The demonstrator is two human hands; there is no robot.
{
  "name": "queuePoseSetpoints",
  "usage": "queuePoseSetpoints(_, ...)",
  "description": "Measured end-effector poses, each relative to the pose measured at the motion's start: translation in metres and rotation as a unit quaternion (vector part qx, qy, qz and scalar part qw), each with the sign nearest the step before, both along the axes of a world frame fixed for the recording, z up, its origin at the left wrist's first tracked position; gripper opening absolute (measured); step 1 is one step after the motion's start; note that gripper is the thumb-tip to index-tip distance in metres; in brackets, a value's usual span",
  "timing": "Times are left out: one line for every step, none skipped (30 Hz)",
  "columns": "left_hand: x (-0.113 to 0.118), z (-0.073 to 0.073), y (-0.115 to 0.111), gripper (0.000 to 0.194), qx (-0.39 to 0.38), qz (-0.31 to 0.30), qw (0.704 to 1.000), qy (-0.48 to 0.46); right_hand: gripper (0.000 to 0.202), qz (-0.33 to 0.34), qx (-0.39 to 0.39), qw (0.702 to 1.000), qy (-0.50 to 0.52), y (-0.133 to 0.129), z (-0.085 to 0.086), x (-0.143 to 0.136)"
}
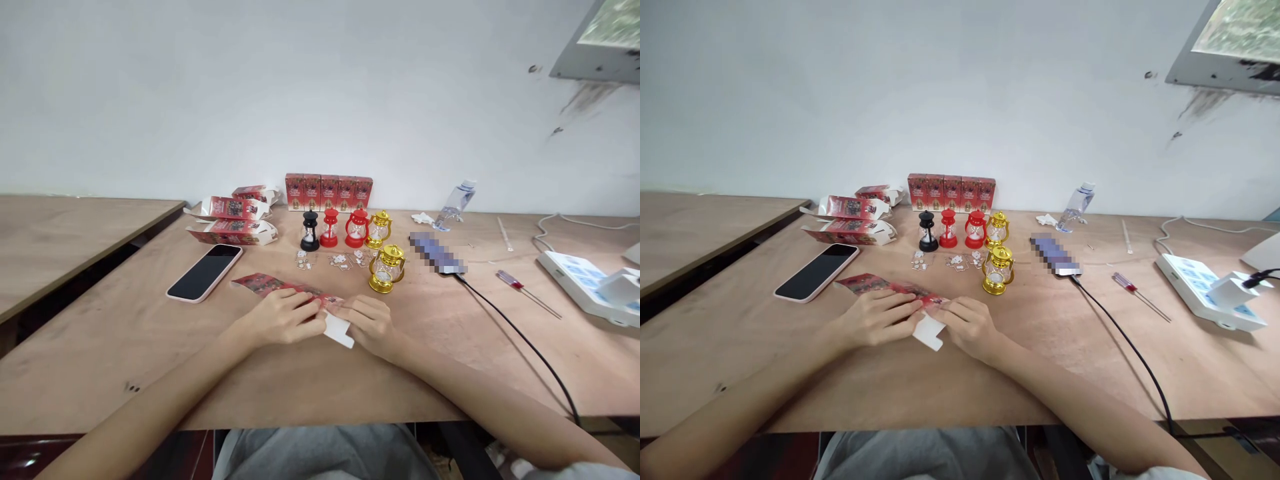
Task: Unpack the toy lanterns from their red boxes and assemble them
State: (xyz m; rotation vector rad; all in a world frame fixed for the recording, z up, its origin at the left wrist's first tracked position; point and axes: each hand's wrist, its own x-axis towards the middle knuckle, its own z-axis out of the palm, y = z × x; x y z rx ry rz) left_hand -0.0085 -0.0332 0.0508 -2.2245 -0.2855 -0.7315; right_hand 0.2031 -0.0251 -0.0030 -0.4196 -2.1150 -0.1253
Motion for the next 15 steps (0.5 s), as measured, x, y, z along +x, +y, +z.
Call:
queuePoseSetpoints(-0.006,0.002,0.001,0.016,0.005,0.002,1.000,0.011,0.035,0.002,0.009,1.000,-0.008,0.000,0.002,0.000)
queuePoseSetpoints(-0.015,0.003,0.004,0.016,0.008,0.007,1.000,0.020,0.037,0.001,0.019,1.000,-0.016,0.000,0.003,0.001)
queuePoseSetpoints(-0.027,0.005,0.008,0.016,0.008,0.022,0.999,0.026,0.038,-0.007,0.028,0.999,-0.021,0.000,0.005,0.002)
queuePoseSetpoints(-0.042,0.005,0.012,0.015,0.008,0.046,0.999,0.025,0.040,-0.021,0.038,0.999,-0.022,0.001,0.007,0.003)
queuePoseSetpoints(-0.058,0.005,0.016,0.015,0.001,0.079,0.997,0.017,0.042,-0.044,0.050,0.998,-0.016,0.003,0.008,0.005)
queuePoseSetpoints(-0.076,0.004,0.021,0.017,-0.016,0.121,0.992,0.007,0.044,-0.075,0.064,0.995,-0.002,0.006,0.009,0.008)
queuePoseSetpoints(-0.093,0.002,0.025,0.021,-0.038,0.167,0.985,-0.008,0.045,-0.113,0.077,0.990,0.016,0.009,0.010,0.011)
queuePoseSetpoints(-0.110,0.000,0.028,0.026,-0.070,0.231,0.970,-0.027,0.046,-0.155,0.086,0.984,0.035,0.013,0.011,0.014)
queuePoseSetpoints(-0.125,-0.003,0.030,0.029,-0.108,0.297,0.948,-0.030,0.047,-0.197,0.090,0.975,0.051,0.018,0.011,0.018)
queuePoseSetpoints(-0.137,-0.005,0.031,0.032,-0.132,0.352,0.926,-0.027,0.047,-0.238,0.089,0.965,0.064,0.023,0.011,0.021)
queuePoseSetpoints(-0.146,-0.007,0.032,0.035,-0.155,0.394,0.905,-0.023,0.047,-0.275,0.084,0.955,0.075,0.028,0.011,0.025)
queuePoseSetpoints(-0.151,-0.010,0.031,0.037,-0.180,0.429,0.885,-0.012,0.048,-0.307,0.077,0.945,0.082,0.033,0.011,0.028)
queuePoseSetpoints(-0.154,-0.011,0.031,0.038,-0.203,0.459,0.865,-0.001,0.049,-0.332,0.069,0.937,0.088,0.038,0.011,0.030)
queuePoseSetpoints(-0.154,-0.013,0.031,0.038,-0.225,0.483,0.846,0.012,0.050,-0.350,0.060,0.930,0.094,0.042,0.011,0.033)
queuePoseSetpoints(-0.153,-0.014,0.031,0.040,-0.247,0.501,0.829,0.023,0.052,-0.361,0.049,0.926,0.098,0.045,0.011,0.035)
